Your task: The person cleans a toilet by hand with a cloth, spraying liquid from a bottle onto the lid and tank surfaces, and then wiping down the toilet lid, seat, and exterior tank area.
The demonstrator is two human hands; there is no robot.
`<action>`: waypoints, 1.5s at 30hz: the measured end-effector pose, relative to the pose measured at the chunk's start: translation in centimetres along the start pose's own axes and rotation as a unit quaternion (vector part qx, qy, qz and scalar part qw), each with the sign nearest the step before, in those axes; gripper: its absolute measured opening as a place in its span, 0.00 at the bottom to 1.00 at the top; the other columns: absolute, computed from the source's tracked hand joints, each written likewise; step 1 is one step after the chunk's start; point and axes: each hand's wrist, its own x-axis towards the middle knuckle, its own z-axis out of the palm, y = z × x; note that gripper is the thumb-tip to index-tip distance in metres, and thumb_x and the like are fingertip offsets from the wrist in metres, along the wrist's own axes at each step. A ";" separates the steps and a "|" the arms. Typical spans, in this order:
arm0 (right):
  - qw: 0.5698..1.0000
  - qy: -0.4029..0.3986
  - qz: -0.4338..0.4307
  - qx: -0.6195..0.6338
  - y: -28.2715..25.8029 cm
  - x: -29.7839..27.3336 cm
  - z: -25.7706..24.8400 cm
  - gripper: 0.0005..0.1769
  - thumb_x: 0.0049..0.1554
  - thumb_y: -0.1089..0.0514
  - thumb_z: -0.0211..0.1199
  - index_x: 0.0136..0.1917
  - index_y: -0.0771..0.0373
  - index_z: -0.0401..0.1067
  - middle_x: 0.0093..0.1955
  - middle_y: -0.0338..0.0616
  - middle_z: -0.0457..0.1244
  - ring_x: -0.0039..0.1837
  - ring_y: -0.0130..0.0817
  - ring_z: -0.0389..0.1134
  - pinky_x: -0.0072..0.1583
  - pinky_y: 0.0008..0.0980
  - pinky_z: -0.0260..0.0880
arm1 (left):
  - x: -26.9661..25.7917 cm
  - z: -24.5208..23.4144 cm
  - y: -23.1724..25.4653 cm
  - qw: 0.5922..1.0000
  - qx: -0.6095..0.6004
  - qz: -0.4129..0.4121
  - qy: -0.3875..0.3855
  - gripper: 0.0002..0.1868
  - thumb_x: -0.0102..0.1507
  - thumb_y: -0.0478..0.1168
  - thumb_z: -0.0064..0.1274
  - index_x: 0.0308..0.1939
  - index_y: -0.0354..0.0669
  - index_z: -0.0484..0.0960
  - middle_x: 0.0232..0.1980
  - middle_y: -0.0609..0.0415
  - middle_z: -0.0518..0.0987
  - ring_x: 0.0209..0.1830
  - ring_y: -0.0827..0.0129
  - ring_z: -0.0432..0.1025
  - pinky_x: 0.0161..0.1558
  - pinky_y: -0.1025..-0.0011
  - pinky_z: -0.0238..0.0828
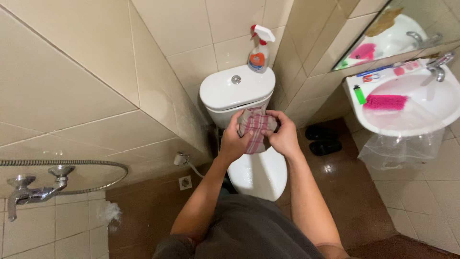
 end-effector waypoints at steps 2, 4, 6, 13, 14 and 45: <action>1.000 0.001 -0.012 -0.016 1.2 1.0 0.2 0.21 0.48 0.70 0.71 0.56 0.64 0.75 0.50 0.42 0.69 0.54 0.33 0.70 0.57 0.31 0.71 | 0.6 -0.8 0.6 0.999 0.025 -0.029 -0.009 0.30 0.60 0.39 0.56 0.67 0.44 0.71 0.48 0.50 0.86 0.48 0.65 0.80 0.53 0.68 0.72; 0.995 0.016 -0.056 -0.087 1.8 1.9 0.6 0.14 0.49 0.72 0.71 0.49 0.66 0.76 0.46 0.45 0.68 0.51 0.37 0.70 0.55 0.34 0.70 | 1.7 -1.6 0.4 0.997 0.065 -0.042 -0.023 0.26 0.61 0.42 0.56 0.64 0.44 0.76 0.49 0.50 0.86 0.49 0.63 0.80 0.53 0.65 0.72; 0.982 0.069 -0.099 -0.147 2.0 2.7 1.6 0.14 0.46 0.72 0.73 0.45 0.63 0.76 0.45 0.46 0.67 0.53 0.40 0.68 0.54 0.36 0.69 | 2.6 -2.2 -1.0 0.991 0.118 -0.046 -0.044 0.25 0.61 0.45 0.55 0.61 0.42 0.78 0.48 0.48 0.86 0.48 0.59 0.79 0.50 0.61 0.73; 0.967 0.136 0.009 -0.217 3.8 6.3 6.2 0.32 0.43 0.66 0.77 0.59 0.66 0.67 0.56 0.57 0.61 0.55 0.48 0.66 0.56 0.42 0.69 | 6.7 -1.6 -8.2 0.995 -0.009 -0.100 0.013 0.22 0.64 0.40 0.56 0.60 0.35 0.74 0.49 0.42 0.84 0.48 0.55 0.80 0.50 0.64 0.73; 0.978 0.109 0.036 -0.174 4.4 6.8 7.0 0.33 0.45 0.64 0.76 0.61 0.66 0.65 0.56 0.57 0.63 0.55 0.48 0.67 0.57 0.40 0.71 | 7.4 -1.7 -9.1 0.995 0.019 -0.083 0.043 0.23 0.64 0.38 0.56 0.61 0.36 0.73 0.50 0.41 0.83 0.50 0.57 0.78 0.51 0.65 0.72; 0.870 -0.165 -0.020 -0.465 18.7 25.5 18.9 0.48 0.56 0.36 0.57 0.83 0.49 0.45 0.86 0.54 0.36 0.84 0.56 0.33 0.77 0.63 0.30 | 25.2 -4.7 -23.6 0.879 0.428 -0.052 0.202 0.33 0.57 0.42 0.50 0.68 0.51 0.71 0.72 0.42 0.66 0.76 0.40 0.54 0.74 0.39 0.45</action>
